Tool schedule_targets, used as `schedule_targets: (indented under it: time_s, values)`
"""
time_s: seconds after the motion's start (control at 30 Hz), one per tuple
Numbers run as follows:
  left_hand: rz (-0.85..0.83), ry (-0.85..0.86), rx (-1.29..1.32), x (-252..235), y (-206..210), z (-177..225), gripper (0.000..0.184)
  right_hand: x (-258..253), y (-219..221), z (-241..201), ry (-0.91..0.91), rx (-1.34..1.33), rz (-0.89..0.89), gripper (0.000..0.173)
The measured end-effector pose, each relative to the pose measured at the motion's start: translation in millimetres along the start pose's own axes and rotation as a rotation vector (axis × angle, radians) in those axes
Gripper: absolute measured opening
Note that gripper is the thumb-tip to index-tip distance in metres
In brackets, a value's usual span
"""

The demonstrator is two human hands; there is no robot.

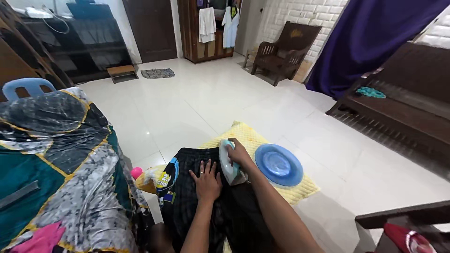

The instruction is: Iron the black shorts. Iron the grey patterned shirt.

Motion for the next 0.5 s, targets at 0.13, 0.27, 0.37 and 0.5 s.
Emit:
schedule_targets:
  time_s: [0.13,0.27,0.37,0.5]
  values:
    - [-0.02,-0.026,-0.021,2,1,2,0.056,-31,6,-14,0.05,0.025,0.018,0.05]
    - [-0.014,-0.018,-0.021,6,2,2,0.056,1,7,-3,0.063,0.091,0.002,0.053]
    - [-0.017,-0.015,-0.019,7,1,2,0.057,14,5,2,0.078,0.055,-0.004,0.053]
    - [-0.052,-0.014,-0.038,6,-1,2,0.057,-14,1,-6,0.087,0.016,-0.04,0.053]
Point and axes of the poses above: each hand's wrist, its own x-axis away from the middle knuckle, its own y-axis out of the palm, z = x × y, the point moved 1 cm from there along -x, towards the middle knuckle, and after that the axes turned 3 degrees about z, right-handed, at the moved point
